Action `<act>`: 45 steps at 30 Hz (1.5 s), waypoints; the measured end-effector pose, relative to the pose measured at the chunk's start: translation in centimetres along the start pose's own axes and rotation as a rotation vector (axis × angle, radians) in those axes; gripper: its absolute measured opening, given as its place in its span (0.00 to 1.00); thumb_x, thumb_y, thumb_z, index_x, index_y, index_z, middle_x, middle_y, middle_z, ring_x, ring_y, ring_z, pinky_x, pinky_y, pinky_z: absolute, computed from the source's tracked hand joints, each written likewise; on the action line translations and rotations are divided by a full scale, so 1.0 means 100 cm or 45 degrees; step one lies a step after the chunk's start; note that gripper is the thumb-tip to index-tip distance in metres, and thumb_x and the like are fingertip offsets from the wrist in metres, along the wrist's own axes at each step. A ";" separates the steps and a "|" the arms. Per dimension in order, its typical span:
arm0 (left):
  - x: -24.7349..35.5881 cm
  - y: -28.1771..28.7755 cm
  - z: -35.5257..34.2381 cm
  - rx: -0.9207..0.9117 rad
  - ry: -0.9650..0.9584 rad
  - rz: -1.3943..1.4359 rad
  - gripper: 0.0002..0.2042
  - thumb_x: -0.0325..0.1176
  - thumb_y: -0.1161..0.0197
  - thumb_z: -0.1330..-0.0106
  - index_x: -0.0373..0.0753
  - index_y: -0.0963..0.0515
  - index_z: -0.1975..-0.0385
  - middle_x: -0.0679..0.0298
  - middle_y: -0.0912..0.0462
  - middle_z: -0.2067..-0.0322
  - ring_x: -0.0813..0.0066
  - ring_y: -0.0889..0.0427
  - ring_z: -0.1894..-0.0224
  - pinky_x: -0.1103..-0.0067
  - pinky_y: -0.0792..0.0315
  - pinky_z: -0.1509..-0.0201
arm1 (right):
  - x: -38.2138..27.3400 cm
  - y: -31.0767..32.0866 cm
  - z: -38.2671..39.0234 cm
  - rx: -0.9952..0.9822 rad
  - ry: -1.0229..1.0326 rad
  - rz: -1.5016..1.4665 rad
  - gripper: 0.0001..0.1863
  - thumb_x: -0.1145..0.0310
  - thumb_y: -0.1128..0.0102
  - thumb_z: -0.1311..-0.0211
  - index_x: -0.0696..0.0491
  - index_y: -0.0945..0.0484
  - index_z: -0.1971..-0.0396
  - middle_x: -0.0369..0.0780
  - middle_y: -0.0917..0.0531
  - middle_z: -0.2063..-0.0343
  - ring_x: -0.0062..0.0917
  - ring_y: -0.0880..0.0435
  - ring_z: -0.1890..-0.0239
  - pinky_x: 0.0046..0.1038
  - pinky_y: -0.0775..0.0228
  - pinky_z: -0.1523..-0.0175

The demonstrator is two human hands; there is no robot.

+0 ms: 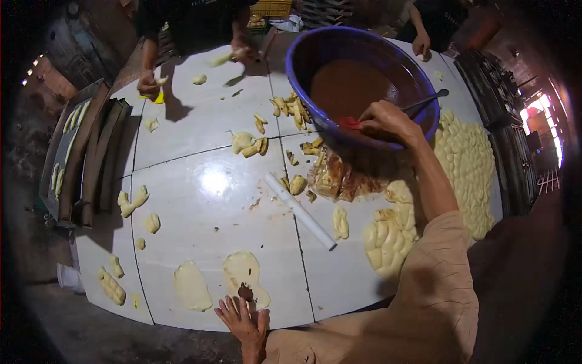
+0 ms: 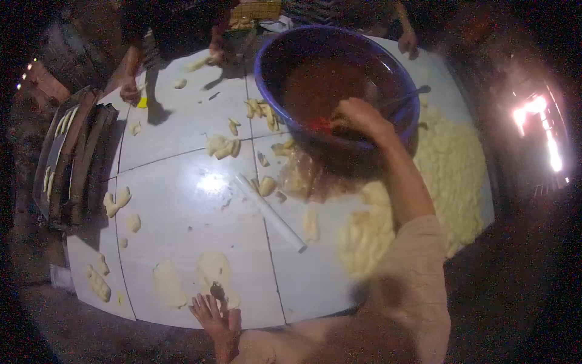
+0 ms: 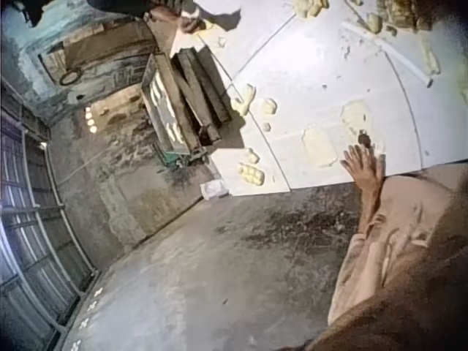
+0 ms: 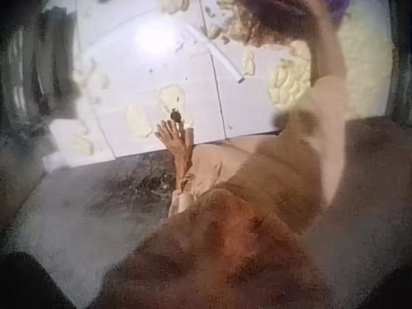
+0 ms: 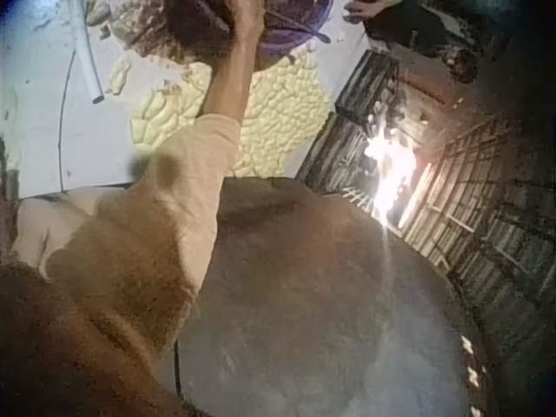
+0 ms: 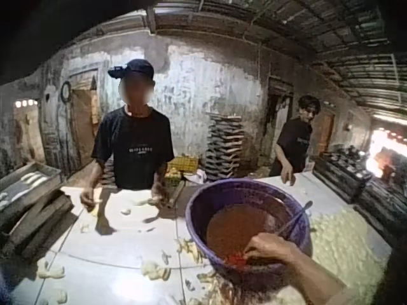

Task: The person flattens pieces of dough using a rolling pin, spreads chocolate filling onto the dough with a spatula, adds fruit slices, rolls the dough into pastries by hand, and places them onto a baking tray.

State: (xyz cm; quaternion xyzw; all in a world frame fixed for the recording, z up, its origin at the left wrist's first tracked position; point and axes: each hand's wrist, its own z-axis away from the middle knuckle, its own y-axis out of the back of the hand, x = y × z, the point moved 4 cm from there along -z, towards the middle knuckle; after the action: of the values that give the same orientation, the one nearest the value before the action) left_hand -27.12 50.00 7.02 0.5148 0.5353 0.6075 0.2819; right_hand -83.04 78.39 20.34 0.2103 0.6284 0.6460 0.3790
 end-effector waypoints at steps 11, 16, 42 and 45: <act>-0.002 -0.010 -0.003 0.099 -0.002 -0.082 0.34 0.56 0.45 0.31 0.45 0.36 0.27 0.47 0.42 0.26 0.37 0.46 0.25 0.39 0.57 0.25 | 0.026 0.014 0.021 -0.358 -0.329 -0.890 0.17 0.53 0.30 0.37 0.53 0.12 0.69 0.30 0.20 0.79 0.12 0.28 0.76 0.23 0.34 0.72; -0.003 -0.005 0.005 0.089 0.020 -0.041 0.34 0.56 0.41 0.32 0.42 0.32 0.30 0.47 0.41 0.27 0.38 0.45 0.25 0.39 0.57 0.25 | 0.015 0.016 0.040 -0.209 -0.428 -1.068 0.19 0.56 0.28 0.38 0.57 0.13 0.60 0.29 0.23 0.84 0.09 0.32 0.85 0.18 0.45 0.81; -0.125 0.058 -0.034 -0.178 -0.210 0.067 0.46 0.72 0.50 0.35 0.45 0.42 0.25 0.35 0.56 0.25 0.34 0.61 0.22 0.30 0.70 0.31 | -0.490 -0.142 0.121 -0.295 0.233 -0.489 0.14 0.63 0.37 0.34 0.56 0.16 0.55 0.50 0.14 0.68 0.45 0.14 0.67 0.38 0.23 0.60; -0.137 0.054 -0.039 -0.268 -0.199 -0.002 0.47 0.75 0.56 0.35 0.46 0.43 0.24 0.35 0.56 0.25 0.35 0.61 0.22 0.30 0.70 0.31 | -0.500 -0.136 0.130 -0.316 0.133 -0.423 0.15 0.62 0.38 0.33 0.56 0.16 0.55 0.50 0.14 0.68 0.45 0.14 0.65 0.39 0.23 0.60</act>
State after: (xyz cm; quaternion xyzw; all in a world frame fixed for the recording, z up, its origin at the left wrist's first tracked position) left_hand -25.38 34.93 8.09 0.5279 0.4453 0.6180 0.3756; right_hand -39.05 48.14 18.89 0.0215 0.5889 0.6570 0.4702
